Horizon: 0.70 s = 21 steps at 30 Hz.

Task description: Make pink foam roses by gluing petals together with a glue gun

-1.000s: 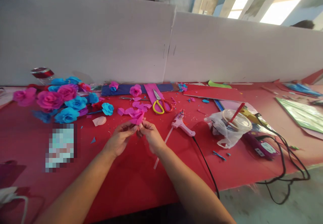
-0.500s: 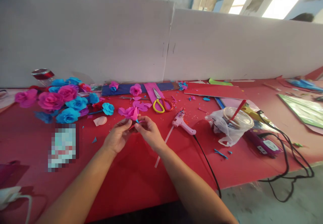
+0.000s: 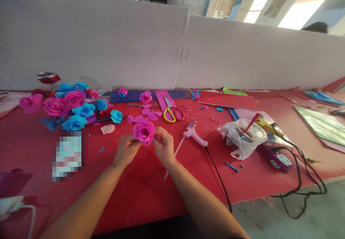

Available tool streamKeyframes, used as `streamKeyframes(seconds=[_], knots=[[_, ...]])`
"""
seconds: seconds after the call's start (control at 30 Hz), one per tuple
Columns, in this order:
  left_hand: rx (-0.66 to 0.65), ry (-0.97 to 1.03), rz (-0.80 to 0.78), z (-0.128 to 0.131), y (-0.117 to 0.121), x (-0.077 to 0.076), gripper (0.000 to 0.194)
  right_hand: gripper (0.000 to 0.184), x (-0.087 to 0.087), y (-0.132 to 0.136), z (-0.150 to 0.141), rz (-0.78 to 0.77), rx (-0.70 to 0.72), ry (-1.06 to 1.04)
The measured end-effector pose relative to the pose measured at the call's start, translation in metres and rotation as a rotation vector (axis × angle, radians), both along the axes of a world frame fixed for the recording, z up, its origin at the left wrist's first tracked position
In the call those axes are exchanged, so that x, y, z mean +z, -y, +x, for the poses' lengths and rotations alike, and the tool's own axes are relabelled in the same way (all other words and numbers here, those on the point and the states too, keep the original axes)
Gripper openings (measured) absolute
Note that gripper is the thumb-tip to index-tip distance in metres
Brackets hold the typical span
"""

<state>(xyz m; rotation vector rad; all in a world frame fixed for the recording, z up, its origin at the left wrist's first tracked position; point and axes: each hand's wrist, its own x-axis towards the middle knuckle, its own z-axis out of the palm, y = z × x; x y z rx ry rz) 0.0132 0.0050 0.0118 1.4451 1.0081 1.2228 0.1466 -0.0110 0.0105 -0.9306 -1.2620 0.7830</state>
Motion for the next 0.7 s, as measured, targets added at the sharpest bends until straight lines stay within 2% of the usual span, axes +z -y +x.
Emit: streamKeyframes(seconds=[0.13,0.23,0.47,0.6,0.7], knots=[[-0.052,-0.054,0.081,0.000,0.006,0.007,0.008,0.015,0.008,0.007,0.003,0.073,-0.043,0.127],[-0.015,-0.051,0.094,0.002,0.006,0.006,0.009,0.017,0.010,0.007,0.003,0.069,-0.057,0.156],[-0.003,0.052,-0.020,0.005,0.000,0.001,0.020,0.012,0.003,-0.001,-0.002,-0.014,0.033,0.025],[-0.026,0.066,-0.039,0.005,0.000,0.001,0.017,0.011,0.005,-0.001,-0.001,-0.028,0.059,-0.015],[-0.041,0.107,-0.082,0.004,-0.001,0.001,0.018,0.009,0.003,-0.005,-0.002,-0.119,0.150,-0.163]])
